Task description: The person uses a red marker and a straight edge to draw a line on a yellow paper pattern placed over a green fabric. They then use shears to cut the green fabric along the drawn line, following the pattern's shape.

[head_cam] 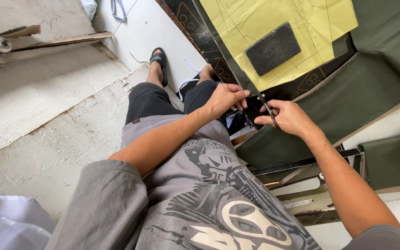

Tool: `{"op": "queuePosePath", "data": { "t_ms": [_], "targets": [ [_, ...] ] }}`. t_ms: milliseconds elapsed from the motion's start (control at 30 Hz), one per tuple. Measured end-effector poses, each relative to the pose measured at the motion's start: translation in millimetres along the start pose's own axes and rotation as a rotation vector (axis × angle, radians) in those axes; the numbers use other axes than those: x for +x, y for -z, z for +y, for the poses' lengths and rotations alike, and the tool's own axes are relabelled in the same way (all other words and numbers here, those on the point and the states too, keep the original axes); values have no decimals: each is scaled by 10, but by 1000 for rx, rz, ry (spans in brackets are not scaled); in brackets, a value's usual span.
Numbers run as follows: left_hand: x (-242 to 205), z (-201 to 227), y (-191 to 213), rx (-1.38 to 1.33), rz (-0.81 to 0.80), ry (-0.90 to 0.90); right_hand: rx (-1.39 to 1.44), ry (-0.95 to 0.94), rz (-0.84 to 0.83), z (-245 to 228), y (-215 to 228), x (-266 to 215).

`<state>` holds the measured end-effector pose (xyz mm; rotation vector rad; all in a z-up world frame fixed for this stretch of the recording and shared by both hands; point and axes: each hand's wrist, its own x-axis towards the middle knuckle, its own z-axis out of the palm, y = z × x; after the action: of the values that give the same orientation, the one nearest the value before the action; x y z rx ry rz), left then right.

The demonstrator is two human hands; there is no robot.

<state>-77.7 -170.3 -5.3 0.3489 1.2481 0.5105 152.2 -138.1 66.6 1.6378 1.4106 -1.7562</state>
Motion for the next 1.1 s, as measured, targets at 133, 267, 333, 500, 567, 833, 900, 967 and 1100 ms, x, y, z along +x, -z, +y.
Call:
{"op": "queuePosePath", "data": {
  "t_ms": [133, 267, 333, 500, 567, 833, 900, 967, 1100],
  "targets": [
    [-20, 31, -3, 27, -17, -1, 41, 18, 22, 12, -37, 16],
    [-4, -13, 33, 64, -15, -12, 11, 37, 65, -38, -23, -23],
    [-51, 28, 60, 104, -20, -5, 14, 40, 48, -97, -26, -27],
    [-32, 44, 71, 152, -3, -13, -9, 77, 30, -360, 39, 104],
    [-15, 31, 68, 166, 13, -14, -28, 81, 28, -361, 41, 143],
    [-114, 392, 184, 116, 101, -30, -83, 110, 114, -259, -9, 204],
    [15, 385, 283, 162, 133, -64, -58, 97, 95, -299, -5, 218],
    [84, 357, 340, 208, 174, -98, -35, 89, 71, -414, -6, 231],
    [119, 253, 330, 182, 187, -158, 19, 93, 43, -604, -5, 272]
  ]
}}
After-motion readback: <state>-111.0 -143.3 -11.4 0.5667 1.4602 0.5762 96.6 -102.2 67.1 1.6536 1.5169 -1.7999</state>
